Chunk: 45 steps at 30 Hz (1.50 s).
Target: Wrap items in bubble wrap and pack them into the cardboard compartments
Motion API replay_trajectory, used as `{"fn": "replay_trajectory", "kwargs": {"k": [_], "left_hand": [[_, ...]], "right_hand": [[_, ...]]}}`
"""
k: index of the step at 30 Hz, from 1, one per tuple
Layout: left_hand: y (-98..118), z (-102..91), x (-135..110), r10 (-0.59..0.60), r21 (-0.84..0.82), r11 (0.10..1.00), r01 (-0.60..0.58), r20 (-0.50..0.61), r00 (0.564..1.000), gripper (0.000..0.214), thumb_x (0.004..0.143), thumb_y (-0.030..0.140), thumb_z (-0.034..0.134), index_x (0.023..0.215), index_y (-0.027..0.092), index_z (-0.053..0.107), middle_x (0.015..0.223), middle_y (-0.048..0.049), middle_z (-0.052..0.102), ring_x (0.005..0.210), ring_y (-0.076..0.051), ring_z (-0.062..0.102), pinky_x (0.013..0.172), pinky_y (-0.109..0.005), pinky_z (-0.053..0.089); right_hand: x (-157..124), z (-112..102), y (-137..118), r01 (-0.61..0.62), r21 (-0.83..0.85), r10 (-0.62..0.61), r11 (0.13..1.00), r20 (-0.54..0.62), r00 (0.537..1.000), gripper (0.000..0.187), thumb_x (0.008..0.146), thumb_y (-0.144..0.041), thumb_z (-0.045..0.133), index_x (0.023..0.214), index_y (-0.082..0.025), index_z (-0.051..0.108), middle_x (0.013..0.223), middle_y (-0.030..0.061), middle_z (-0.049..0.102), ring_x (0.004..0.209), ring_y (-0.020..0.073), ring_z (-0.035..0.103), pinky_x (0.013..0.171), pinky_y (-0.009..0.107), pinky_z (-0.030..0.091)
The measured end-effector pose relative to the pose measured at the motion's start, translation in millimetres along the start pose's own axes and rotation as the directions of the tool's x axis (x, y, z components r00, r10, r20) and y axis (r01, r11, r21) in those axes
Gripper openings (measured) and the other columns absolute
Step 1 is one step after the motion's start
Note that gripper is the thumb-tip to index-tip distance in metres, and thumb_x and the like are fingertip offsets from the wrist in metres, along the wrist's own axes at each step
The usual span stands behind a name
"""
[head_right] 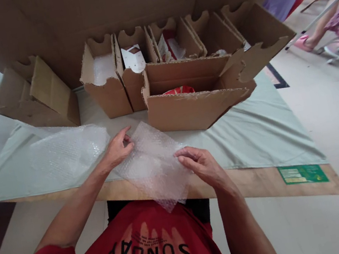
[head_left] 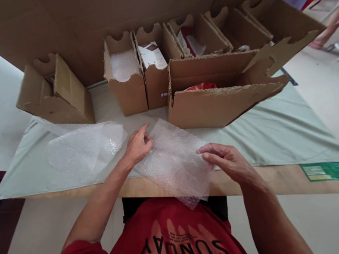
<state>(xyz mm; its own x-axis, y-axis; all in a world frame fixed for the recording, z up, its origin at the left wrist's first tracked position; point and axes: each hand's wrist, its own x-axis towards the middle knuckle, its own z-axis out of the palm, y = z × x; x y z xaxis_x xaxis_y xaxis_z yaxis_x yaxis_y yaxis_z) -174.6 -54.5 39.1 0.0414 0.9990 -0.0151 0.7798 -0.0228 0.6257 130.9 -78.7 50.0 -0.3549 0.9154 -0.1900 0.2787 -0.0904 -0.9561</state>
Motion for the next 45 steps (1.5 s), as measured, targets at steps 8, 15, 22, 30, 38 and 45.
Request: {"fn": "replay_trajectory", "kwargs": {"k": [8,15,22,30,38,45], "left_hand": [[9.3,-14.9,-32.4,0.018,0.148,0.989,0.003,-0.143,0.990,0.052,0.085,0.018,0.056,0.138,0.019,0.058,0.089,-0.0031,0.072,0.088,-0.022,0.065,0.092,-0.039,0.049],[-0.8,5.0,-8.7,-0.153,0.243,0.958,0.152,-0.015,0.988,0.057,0.085,0.017,0.060,0.142,0.013,0.056,0.086,-0.0055,0.075,0.087,-0.023,0.069,0.085,-0.033,0.051],[-3.9,6.1,1.4,-0.099,0.331,0.939,0.090,0.011,0.995,0.055,0.088,0.018,0.059,0.143,0.013,0.058,0.092,-0.0093,0.077,0.097,-0.028,0.070,0.091,-0.036,0.051],[-13.4,-8.0,12.4,-0.033,0.346,0.938,0.031,0.000,0.999,0.053,0.088,0.025,0.060,0.140,0.012,0.061,0.098,-0.0109,0.076,0.100,-0.029,0.068,0.093,-0.037,0.051],[-69.3,-49.8,-22.9,-0.052,0.599,0.796,0.084,-0.071,0.996,0.042,0.091,0.032,0.050,0.121,0.010,0.070,0.121,-0.0220,0.068,0.113,-0.039,0.060,0.094,-0.050,0.048],[-111.2,-84.2,-64.5,-0.095,0.550,0.811,0.198,-0.210,0.973,0.041,0.088,0.035,0.048,0.113,0.013,0.073,0.117,-0.0206,0.071,0.108,-0.038,0.063,0.095,-0.051,0.049]], "right_hand": [[22.6,-18.5,-0.2,-0.022,-0.107,0.005,0.994,-0.159,0.987,0.042,0.080,-0.055,0.069,0.096,-0.017,0.071,0.057,-0.0037,0.050,0.052,0.0128,0.044,0.052,0.027,0.036],[35.6,-7.7,27.9,-0.138,-0.564,-0.066,0.814,-0.325,0.943,0.032,0.078,-0.041,0.062,0.099,-0.019,0.073,0.069,0.0034,0.068,0.064,0.0200,0.060,0.062,0.031,0.040],[24.0,-0.7,39.8,-0.183,-0.677,-0.142,0.712,-0.394,0.908,0.042,0.085,-0.049,0.059,0.111,-0.019,0.073,0.101,0.0107,0.072,0.076,0.0233,0.064,0.070,0.035,0.046],[27.2,-0.7,40.9,-0.186,-0.726,-0.109,0.663,-0.339,0.935,0.034,0.086,-0.041,0.058,0.105,-0.018,0.075,0.085,0.0093,0.073,0.083,0.0281,0.066,0.076,0.038,0.044],[24.0,2.2,41.3,-0.175,-0.727,-0.149,0.664,-0.358,0.922,0.034,0.086,-0.042,0.054,0.101,-0.019,0.075,0.086,0.0095,0.074,0.080,0.0267,0.065,0.077,0.039,0.041],[27.7,-0.9,37.3,-0.176,-0.734,-0.115,0.655,-0.328,0.938,0.038,0.087,-0.043,0.054,0.106,-0.018,0.075,0.094,0.0110,0.074,0.082,0.0269,0.066,0.076,0.038,0.041]]}}
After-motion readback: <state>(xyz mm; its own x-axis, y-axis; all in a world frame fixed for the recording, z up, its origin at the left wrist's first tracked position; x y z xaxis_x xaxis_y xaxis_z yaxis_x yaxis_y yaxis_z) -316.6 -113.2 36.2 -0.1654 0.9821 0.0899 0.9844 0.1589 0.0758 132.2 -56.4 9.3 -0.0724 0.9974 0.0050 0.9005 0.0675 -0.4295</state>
